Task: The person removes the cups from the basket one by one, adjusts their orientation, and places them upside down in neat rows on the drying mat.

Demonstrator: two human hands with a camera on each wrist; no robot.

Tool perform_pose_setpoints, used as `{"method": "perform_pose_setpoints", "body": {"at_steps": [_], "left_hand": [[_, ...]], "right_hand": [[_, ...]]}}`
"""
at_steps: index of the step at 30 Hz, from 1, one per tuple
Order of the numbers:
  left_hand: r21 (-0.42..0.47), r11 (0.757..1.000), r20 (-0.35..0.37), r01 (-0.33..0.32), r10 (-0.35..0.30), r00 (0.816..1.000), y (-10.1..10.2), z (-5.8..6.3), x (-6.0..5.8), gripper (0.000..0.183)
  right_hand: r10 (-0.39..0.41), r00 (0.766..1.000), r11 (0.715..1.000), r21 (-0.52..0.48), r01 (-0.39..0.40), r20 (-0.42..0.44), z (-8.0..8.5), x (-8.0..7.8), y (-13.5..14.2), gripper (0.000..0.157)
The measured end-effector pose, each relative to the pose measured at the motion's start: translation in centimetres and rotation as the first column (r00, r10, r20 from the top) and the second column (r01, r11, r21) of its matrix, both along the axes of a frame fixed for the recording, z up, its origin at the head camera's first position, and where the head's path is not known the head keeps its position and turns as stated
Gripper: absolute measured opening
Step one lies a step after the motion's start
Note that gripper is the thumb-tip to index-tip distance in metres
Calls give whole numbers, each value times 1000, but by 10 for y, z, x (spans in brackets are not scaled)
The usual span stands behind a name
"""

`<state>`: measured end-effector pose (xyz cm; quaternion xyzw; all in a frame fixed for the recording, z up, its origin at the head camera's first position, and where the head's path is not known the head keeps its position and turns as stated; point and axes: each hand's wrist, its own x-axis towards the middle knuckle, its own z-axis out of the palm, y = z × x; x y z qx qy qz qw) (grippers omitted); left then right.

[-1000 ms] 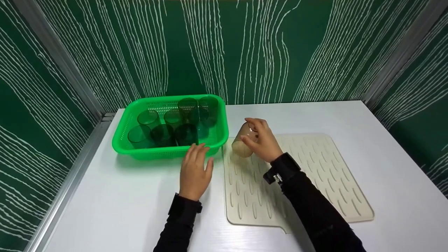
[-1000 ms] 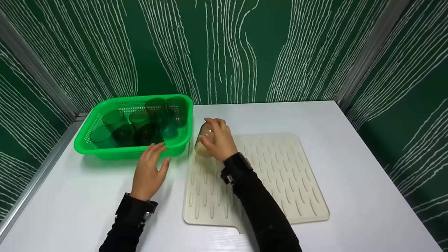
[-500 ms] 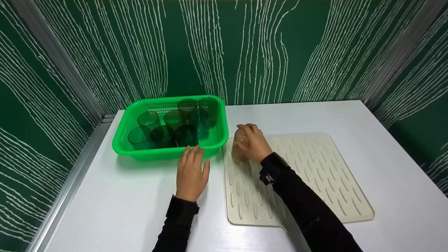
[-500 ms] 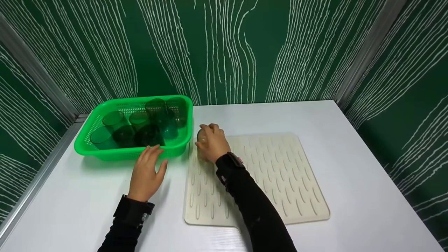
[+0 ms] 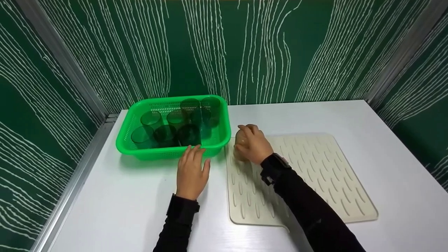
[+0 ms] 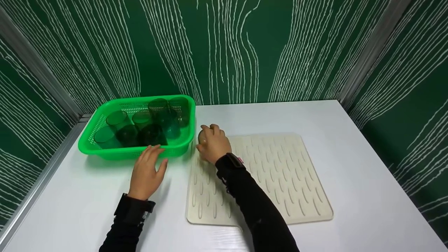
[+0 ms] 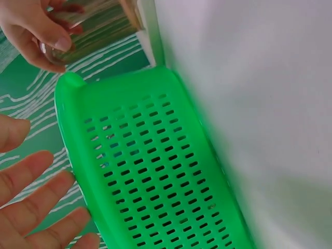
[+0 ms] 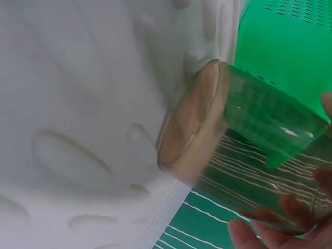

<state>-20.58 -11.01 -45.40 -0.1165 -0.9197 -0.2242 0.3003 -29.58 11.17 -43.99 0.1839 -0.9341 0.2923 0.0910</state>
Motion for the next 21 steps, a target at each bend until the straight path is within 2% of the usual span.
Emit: {"method": "perform_pose_setpoints", "body": {"at_steps": [7, 13, 16, 21], "left_hand": [[-9, 1000, 3, 4, -4, 1000, 1, 3, -3, 30], [-39, 999, 10, 0, 0, 1000, 0, 5, -5, 30], [-52, 999, 9, 0, 1, 1000, -3, 7, -6, 30], [-71, 997, -11, -3, 2, 1000, -7, 12, -8, 30]], "right_hand": [[-9, 1000, 999, -33, 9, 9, 11, 0, 3, 66], [18, 1000, 985, -169, -22, -23, 21, 6, 1, 63], [39, 998, 956, -287, -52, -54, 24, 13, -4, 61], [77, 991, 873, -474, -119, -107, 23, 28, -17, 58]]}}
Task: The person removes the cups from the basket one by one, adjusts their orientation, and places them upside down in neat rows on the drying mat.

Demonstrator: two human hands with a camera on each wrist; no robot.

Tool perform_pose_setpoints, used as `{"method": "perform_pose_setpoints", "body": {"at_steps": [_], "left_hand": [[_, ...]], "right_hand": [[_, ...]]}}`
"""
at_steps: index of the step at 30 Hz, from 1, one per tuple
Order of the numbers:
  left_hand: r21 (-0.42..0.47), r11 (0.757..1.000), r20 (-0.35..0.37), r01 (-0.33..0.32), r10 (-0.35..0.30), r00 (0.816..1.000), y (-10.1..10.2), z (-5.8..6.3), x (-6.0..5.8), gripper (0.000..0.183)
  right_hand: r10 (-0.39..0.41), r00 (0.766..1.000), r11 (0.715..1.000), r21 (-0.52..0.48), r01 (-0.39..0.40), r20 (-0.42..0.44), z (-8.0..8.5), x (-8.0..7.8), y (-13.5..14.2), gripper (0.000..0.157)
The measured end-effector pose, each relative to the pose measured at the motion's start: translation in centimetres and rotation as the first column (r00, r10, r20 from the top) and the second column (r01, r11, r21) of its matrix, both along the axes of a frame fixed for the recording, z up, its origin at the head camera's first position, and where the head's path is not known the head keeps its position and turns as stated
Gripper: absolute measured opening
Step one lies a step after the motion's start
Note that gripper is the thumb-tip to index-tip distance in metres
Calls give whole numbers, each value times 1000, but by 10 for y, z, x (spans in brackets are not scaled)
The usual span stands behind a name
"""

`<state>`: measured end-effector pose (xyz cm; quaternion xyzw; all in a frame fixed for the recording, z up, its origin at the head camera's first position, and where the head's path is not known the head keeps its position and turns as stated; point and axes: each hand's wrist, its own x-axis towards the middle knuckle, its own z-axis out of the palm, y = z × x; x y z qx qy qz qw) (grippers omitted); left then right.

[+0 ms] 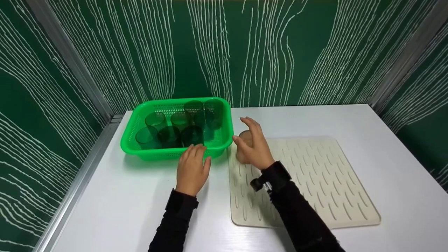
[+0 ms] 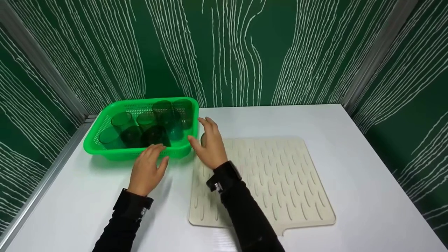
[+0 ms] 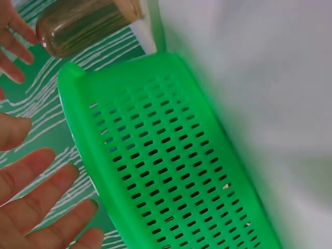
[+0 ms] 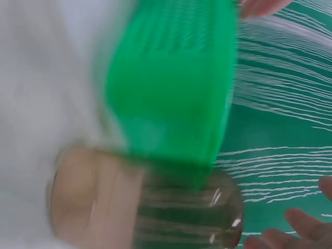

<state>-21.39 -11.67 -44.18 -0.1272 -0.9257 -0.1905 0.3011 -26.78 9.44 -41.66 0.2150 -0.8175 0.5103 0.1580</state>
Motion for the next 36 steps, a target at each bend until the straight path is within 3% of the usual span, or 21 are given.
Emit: {"method": "perform_pose_setpoints", "body": {"at_steps": [4, 7, 10, 13, 18, 21, 25, 28, 32, 36], "left_hand": [[-34, 999, -26, -3, 3, 1000, -2, 10, -9, 30], [-54, 999, -9, -6, 5, 1000, -5, 20, -21, 31], [-38, 999, 78, -12, 15, 997, -8, 28, -35, 33], [-23, 999, 184, -30, 34, 982, -10, 35, -46, 35], [-102, 993, 285, -57, 84, 955, -11, 41, -55, 35], [-161, 984, 309, -72, 119, 944, -12, 43, -57, 27], [-221, 972, 286, -81, 144, 948, -13, 44, -61, 11], [-248, 965, 258, -90, 155, 953, -13, 43, -63, 11], [-204, 974, 248, -99, 149, 957, -14, 41, -62, 12], [-101, 989, 231, -106, 127, 965, -15, 38, -61, 15]], "right_hand": [[79, 997, 989, -129, -77, 11, -3, 9, -11, 61], [203, 977, 957, -225, -184, 63, -5, 13, -21, 65], [310, 941, 913, -319, -254, 138, -6, 15, -32, 66], [359, 912, 884, -384, -265, 197, -7, 13, -39, 67], [377, 891, 855, -464, -230, 254, -6, 10, -45, 72], [365, 877, 832, -532, -157, 312, -3, 9, -48, 65], [333, 839, 803, -596, -12, 431, 0, 4, -50, 51], [319, 812, 793, -607, 54, 489, 1, 1, -51, 47], [320, 802, 791, -608, 66, 504, 1, -1, -51, 47], [331, 797, 798, -600, 49, 505, 2, -1, -50, 47]]}}
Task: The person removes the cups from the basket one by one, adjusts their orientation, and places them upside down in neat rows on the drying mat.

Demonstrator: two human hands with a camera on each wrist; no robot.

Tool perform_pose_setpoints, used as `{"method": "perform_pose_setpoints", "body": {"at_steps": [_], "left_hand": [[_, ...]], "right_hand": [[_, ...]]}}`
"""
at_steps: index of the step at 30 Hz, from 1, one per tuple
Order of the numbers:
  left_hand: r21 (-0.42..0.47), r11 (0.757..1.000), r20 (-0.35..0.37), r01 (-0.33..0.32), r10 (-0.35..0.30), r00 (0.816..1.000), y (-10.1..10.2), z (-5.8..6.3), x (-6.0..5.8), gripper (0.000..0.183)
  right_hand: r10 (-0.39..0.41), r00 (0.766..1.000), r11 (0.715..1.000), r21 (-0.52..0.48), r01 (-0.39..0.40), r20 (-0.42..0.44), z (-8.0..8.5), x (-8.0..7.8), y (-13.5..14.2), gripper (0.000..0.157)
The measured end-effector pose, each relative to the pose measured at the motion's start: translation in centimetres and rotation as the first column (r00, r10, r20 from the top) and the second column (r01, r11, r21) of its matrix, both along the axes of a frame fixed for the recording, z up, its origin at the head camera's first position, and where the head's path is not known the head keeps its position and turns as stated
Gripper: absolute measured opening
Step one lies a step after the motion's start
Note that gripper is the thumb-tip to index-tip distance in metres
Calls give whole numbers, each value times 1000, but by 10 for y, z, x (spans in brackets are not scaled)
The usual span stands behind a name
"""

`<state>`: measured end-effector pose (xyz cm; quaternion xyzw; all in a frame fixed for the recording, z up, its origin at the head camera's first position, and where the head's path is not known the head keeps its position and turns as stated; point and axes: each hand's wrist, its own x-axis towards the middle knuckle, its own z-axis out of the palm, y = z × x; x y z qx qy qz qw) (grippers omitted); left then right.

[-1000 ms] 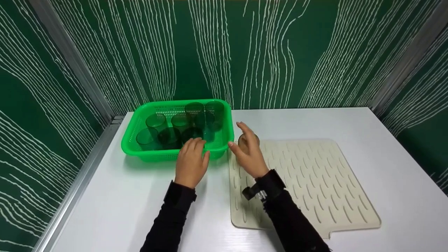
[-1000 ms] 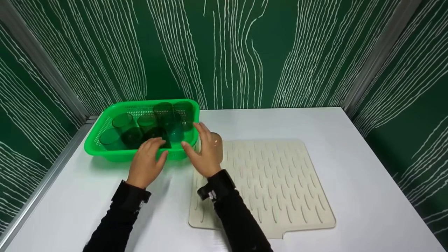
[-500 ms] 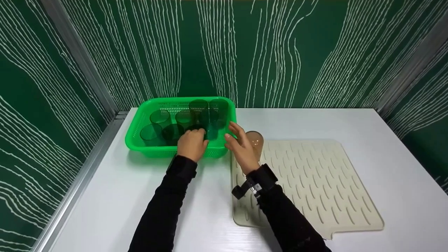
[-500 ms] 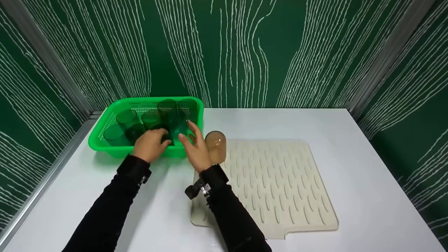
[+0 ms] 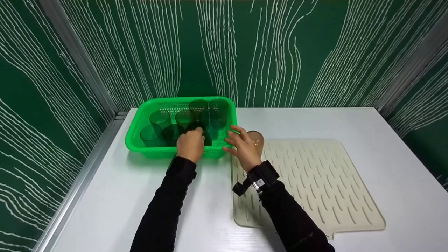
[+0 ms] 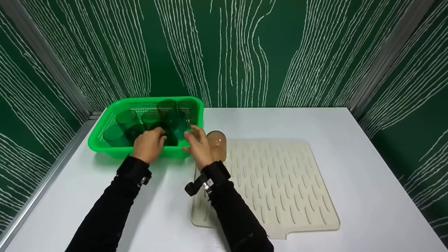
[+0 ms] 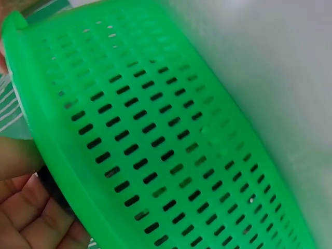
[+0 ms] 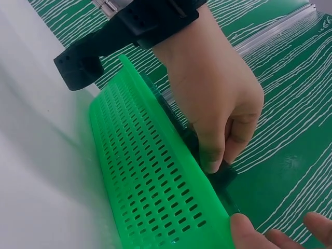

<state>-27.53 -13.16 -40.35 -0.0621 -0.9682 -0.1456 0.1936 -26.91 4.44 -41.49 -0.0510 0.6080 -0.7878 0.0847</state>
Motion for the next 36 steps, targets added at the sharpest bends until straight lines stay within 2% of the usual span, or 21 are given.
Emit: {"method": "perform_pose_setpoints", "body": {"at_steps": [9, 14, 18, 21, 24, 29, 32, 36], "left_hand": [[211, 977, -45, 24, -15, 999, -3, 0, 11, 19], [291, 954, -140, 73, -33, 990, -1, 8, 21, 20], [367, 919, -233, 144, -59, 971, 5, 16, 33, 20], [445, 872, -277, 205, -83, 957, 12, 21, 44, 18], [527, 809, -306, 260, -105, 946, 21, 24, 53, 16], [634, 715, -314, 295, -111, 943, 34, 23, 65, 14], [691, 656, -297, 305, -128, 946, 39, 20, 70, 13], [762, 567, -274, 313, -156, 949, 46, 16, 77, 12]], "right_hand": [[60, 998, 997, -53, -59, 17, 1, 0, 3, 51], [116, 993, 988, -107, -114, 7, 2, 1, 5, 56], [154, 988, 979, -137, -153, -6, 1, 0, 6, 60], [184, 983, 968, -169, -185, -22, 1, 0, 6, 60], [213, 977, 949, -232, -214, -27, 2, 1, 6, 56], [252, 966, 908, -334, -255, -51, 8, 5, 6, 51], [231, 969, 894, -374, -246, -84, 10, 9, 8, 52], [165, 977, 897, -392, -204, -132, 13, 14, 12, 56]]}}
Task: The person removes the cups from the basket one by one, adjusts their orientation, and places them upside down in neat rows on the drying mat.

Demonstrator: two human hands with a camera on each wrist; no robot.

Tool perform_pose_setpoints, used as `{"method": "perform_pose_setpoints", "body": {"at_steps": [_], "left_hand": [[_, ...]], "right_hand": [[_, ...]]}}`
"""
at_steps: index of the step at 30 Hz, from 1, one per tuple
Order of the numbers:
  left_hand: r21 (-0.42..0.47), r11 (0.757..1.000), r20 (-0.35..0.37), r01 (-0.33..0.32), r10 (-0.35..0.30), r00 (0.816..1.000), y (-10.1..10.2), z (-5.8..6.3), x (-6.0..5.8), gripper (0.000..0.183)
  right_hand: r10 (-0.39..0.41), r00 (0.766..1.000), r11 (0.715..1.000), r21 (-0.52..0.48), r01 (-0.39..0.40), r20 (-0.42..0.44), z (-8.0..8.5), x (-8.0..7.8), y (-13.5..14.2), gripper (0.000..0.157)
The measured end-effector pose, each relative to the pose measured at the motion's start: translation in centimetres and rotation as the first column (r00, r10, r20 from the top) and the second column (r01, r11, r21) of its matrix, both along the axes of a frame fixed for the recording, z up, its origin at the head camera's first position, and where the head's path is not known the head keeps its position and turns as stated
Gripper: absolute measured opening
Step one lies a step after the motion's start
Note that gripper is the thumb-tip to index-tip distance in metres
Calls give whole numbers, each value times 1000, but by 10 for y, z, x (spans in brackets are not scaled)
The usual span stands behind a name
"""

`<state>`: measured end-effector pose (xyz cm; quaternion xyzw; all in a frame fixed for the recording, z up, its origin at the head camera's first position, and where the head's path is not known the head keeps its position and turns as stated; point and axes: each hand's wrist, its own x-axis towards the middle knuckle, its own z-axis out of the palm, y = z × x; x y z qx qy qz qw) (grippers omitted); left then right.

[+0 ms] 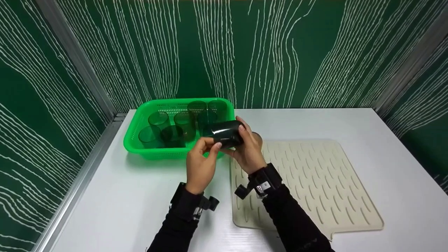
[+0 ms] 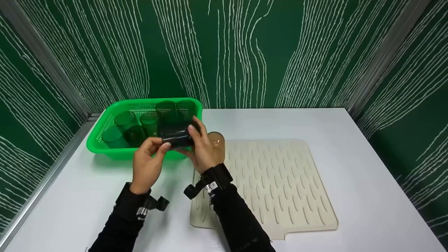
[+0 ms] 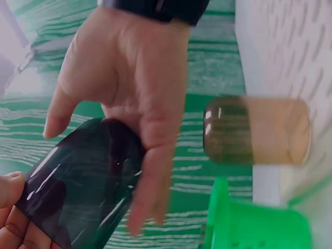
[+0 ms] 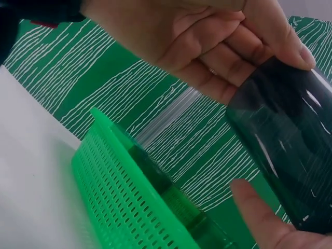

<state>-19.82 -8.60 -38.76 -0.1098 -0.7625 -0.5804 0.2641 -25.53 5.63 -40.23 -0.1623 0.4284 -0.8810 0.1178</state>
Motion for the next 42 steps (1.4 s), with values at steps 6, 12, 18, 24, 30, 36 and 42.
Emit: {"method": "perform_pose_setpoints", "body": {"at_steps": [6, 12, 18, 24, 30, 36, 42], "left_hand": [[73, 996, 44, 43, -47, 998, 12, -7, 9, 13], [94, 992, 40, 80, -84, 996, 22, -12, 17, 15], [93, 988, 14, 120, -122, 992, 32, -17, 23, 15], [135, 975, 30, 175, -181, 983, 44, -23, 26, 15], [197, 955, 75, 222, -241, 968, 60, -29, 24, 15], [226, 939, 121, 261, -293, 949, 74, -37, 21, 17], [115, 943, 150, 312, -327, 933, 78, -46, 18, 18]], "right_hand": [[-105, 994, 994, 6, 105, -33, 1, 8, 7, 52], [-175, 981, 982, 65, 180, -80, 0, 17, 17, 52], [-257, 957, 957, 105, 272, -135, -5, 24, 30, 49], [-306, 922, 916, 191, 354, -238, -5, 29, 49, 47], [-328, 862, 852, 274, 447, -386, -4, 31, 74, 53], [-306, 811, 810, 311, 497, -500, -8, 29, 97, 54], [-302, 780, 763, 352, 542, -548, -11, 28, 116, 56]]}}
